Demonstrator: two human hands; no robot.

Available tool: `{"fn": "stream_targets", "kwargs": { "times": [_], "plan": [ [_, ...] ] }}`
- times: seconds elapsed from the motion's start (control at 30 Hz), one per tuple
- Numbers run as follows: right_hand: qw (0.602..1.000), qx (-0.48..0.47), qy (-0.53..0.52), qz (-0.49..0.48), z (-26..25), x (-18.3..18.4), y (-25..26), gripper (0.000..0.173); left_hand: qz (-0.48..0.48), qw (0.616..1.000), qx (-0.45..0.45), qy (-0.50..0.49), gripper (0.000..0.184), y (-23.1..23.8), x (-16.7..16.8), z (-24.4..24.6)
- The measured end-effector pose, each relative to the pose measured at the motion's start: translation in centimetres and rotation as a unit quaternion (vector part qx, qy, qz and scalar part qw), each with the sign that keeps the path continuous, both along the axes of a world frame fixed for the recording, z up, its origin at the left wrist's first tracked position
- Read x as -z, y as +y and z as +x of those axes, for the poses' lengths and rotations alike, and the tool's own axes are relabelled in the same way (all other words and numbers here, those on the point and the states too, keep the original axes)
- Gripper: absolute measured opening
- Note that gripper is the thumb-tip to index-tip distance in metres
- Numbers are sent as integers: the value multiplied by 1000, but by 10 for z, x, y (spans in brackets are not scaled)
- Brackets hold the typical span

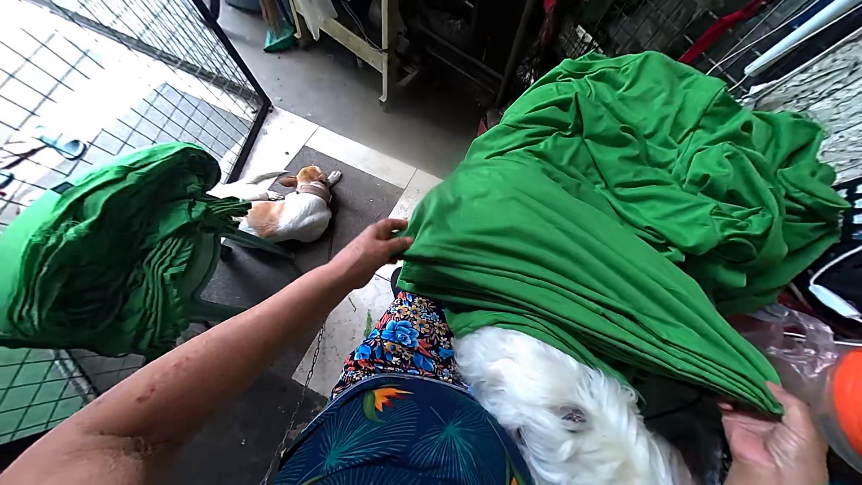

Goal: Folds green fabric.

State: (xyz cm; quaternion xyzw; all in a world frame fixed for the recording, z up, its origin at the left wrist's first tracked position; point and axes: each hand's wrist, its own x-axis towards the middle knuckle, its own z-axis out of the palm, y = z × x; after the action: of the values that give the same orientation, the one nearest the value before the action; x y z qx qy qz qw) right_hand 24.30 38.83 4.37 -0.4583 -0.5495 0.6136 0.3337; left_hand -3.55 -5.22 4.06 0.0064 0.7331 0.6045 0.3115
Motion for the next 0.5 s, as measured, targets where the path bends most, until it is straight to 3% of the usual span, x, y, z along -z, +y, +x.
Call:
{"fn": "stream_targets", "kwargs": {
  "times": [0.03, 0.1, 0.2, 0.5],
  "plan": [
    [1000, -2, 1, 1, 0, 2, 0, 15, -47, 998, 22, -24, 34, -1, 3, 4],
    [1000, -2, 1, -3, 0, 3, -1, 14, -145, 986, 64, -57, 27, 5, 1, 6],
    [1000, -7, -4, -6, 3, 3, -2, 14, -219, 967, 112, -63, 37, 11, -6, -1],
    [1000, -3, -2, -7, 3, 6, -5, 15, -201, 974, 78, -75, 38, 22, -2, 4]
  ]
}}
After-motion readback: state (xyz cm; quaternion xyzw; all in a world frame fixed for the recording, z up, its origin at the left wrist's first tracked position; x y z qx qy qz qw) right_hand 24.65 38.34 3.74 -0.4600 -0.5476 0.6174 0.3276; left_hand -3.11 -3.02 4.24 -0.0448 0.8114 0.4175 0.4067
